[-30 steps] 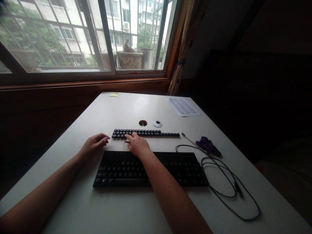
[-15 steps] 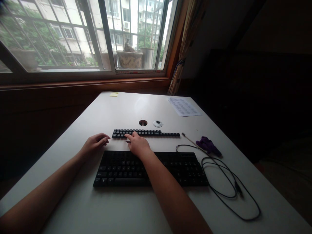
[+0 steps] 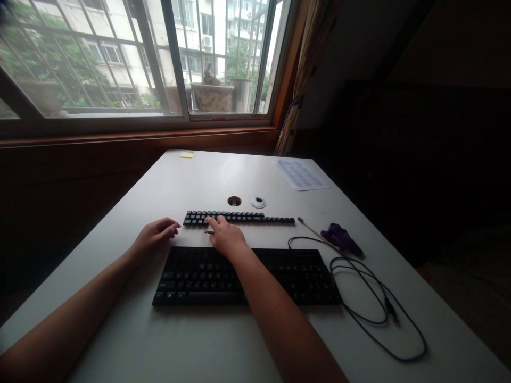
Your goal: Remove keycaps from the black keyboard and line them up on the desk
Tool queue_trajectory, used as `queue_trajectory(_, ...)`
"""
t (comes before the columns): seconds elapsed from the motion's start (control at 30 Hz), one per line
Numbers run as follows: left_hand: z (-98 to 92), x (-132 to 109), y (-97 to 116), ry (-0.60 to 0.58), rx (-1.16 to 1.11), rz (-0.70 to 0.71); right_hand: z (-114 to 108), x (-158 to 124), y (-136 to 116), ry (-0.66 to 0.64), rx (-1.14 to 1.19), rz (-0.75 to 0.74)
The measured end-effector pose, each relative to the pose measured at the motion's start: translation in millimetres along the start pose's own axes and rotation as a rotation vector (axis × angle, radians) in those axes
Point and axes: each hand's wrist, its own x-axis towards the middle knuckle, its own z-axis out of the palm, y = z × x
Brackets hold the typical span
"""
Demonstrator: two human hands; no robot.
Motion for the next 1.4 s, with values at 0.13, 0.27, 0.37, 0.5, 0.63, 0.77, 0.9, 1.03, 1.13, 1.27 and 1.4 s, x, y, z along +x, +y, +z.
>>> queue_trajectory(0.13, -0.3, -0.5, 1.9, 0.000, 0.000, 0.000, 0.4, 0.2, 0.5, 0.012, -0.004, -0.021)
queue_trajectory(0.27, 0.4, -0.9, 1.3, 0.016, 0.001, 0.005, -0.1, 0.4, 0.3, -0.001, -0.014, -0.017)
queue_trajectory(0.37, 0.6, -0.9, 0.7, 0.017, -0.004, 0.005, 0.1, 0.6, 0.3, -0.004, -0.017, -0.021)
queue_trajectory(0.5, 0.0, -0.6, 1.1, 0.007, -0.007, -0.002, 0.9, 1.1, 0.6, -0.016, -0.024, -0.018)
queue_trajectory(0.63, -0.1, -0.5, 0.9, 0.000, -0.011, -0.003, 1.0, 1.3, 0.8, -0.006, -0.012, -0.020)
queue_trajectory(0.77, 0.4, -0.8, 0.9, 0.010, -0.011, -0.003, 0.4, 1.2, 0.6, -0.003, -0.012, -0.016)
queue_trajectory(0.9, 0.4, -0.9, 1.6, 0.009, -0.004, -0.006, -0.6, 0.7, -0.1, -0.005, -0.020, -0.016)
queue_trajectory(1.03, 0.2, -0.4, 0.5, 0.004, 0.002, -0.003, -1.7, 0.1, -1.1, -0.023, -0.023, -0.012)
queue_trajectory(1.13, 0.3, -0.5, -0.7, 0.004, 0.009, 0.005, -1.7, 0.0, -1.3, -0.022, -0.012, -0.008)
queue_trajectory(1.27, 0.1, -0.9, -0.2, 0.004, 0.006, 0.003, -0.7, 0.3, -0.3, 0.001, 0.000, -0.008)
queue_trajectory(1.4, -0.1, -0.4, 0.5, -0.003, 0.001, -0.007, -0.7, 0.4, 0.2, 0.000, 0.001, -0.012)
